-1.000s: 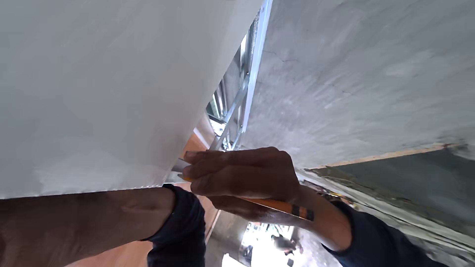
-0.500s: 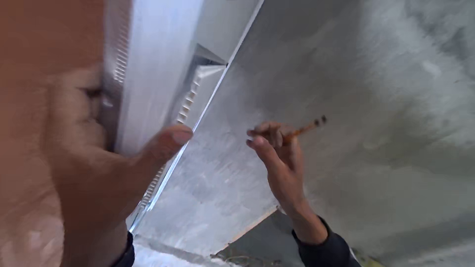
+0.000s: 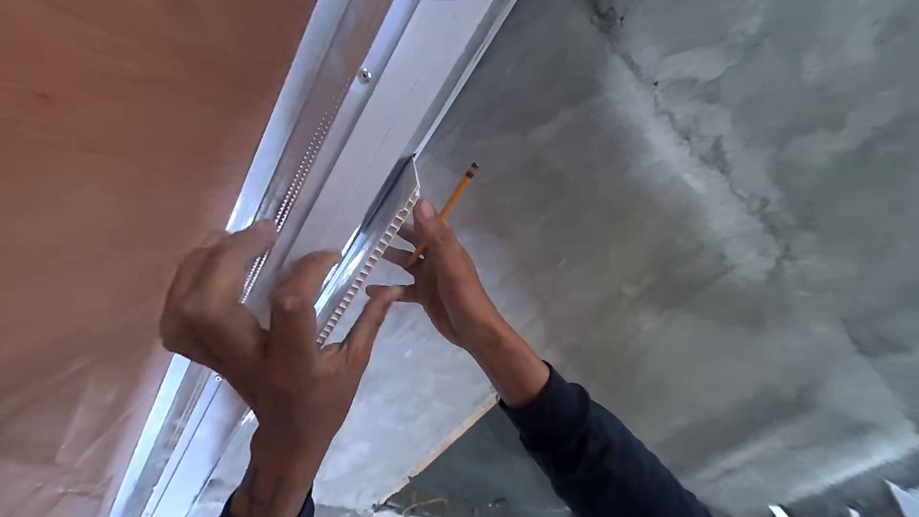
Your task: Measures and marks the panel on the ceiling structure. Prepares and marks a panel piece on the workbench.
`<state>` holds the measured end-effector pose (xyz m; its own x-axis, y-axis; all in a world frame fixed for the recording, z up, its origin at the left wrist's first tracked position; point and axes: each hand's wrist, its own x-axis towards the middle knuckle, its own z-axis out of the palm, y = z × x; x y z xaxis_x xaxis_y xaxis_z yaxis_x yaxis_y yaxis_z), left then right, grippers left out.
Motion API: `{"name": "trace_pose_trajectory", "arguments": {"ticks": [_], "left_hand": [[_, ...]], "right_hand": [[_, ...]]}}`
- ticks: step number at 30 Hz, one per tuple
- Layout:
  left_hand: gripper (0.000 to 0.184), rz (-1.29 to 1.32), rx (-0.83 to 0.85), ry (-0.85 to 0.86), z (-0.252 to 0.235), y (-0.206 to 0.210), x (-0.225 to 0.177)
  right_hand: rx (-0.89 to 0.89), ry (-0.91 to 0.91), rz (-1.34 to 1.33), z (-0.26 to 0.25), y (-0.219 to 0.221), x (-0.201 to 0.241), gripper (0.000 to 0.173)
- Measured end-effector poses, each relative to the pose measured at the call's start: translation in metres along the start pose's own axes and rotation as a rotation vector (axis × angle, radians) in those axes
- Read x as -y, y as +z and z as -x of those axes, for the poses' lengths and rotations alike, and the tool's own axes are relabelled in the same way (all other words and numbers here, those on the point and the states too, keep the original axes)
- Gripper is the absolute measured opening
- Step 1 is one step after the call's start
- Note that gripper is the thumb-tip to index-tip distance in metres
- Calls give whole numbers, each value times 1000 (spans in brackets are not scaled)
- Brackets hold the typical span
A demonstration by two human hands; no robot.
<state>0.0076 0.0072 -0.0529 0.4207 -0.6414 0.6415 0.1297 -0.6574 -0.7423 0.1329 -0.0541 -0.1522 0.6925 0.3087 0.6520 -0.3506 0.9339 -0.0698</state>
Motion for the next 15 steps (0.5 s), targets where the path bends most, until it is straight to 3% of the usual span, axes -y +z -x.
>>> {"name": "trace_pose_trajectory", "arguments": {"ticks": [6, 10, 15], "left_hand": [[31, -49, -97, -61, 20, 4, -8], [30, -69, -59, -197, 23, -6, -6], [22, 55, -67, -216, 20, -10, -11]], "right_hand": [[13, -12, 26, 3, 5, 0, 57], [19, -8, 50, 2, 8, -2, 59], [40, -20, 61, 10, 12, -3, 51]]}}
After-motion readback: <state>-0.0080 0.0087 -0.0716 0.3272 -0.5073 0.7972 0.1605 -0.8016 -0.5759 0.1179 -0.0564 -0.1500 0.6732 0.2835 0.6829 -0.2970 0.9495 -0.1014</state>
